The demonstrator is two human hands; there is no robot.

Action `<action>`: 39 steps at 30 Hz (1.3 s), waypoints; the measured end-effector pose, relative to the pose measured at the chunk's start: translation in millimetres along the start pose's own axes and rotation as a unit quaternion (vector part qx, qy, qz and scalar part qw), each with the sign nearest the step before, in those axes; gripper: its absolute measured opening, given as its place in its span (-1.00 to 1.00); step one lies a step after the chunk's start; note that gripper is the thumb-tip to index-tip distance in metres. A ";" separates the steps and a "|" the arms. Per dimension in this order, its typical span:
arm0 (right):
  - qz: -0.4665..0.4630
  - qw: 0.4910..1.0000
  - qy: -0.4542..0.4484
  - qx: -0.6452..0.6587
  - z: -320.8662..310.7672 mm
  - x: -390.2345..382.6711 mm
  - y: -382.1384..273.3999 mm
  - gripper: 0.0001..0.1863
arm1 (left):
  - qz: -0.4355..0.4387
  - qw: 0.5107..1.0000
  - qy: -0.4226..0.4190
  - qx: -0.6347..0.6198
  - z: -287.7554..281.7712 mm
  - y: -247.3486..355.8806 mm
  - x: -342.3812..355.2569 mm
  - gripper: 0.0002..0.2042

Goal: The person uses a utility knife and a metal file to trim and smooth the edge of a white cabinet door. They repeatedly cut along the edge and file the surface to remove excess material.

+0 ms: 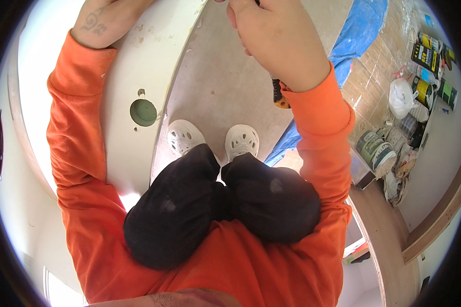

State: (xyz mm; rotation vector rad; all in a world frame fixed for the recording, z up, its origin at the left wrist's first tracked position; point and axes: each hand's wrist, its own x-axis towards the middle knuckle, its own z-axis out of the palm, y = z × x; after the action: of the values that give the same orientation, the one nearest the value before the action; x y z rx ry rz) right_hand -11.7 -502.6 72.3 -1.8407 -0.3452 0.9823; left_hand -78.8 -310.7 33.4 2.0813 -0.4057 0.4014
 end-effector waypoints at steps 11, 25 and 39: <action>-0.008 0.999 -0.026 -0.031 -5.3 -2.0 -2.5 -0.75 | -0.005 1.000 -0.001 -0.015 -0.6 -0.7 -0.2 -0.58; -0.038 0.998 -0.027 -0.028 -7.7 4.4 1.9 -0.74 | -0.028 1.000 -0.002 -0.003 -0.5 2.4 0.8 -0.57; 0.006 0.998 -0.014 -0.055 -5.4 3.9 -2.0 -0.74 | -0.044 0.999 -0.003 -0.018 0.0 4.4 1.4 -0.59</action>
State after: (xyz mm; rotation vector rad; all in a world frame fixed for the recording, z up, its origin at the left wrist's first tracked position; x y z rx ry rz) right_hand -4.8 -502.6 73.2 -1.9321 -0.4122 1.0154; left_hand -79.5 -313.1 37.3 2.0567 -0.3212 0.3339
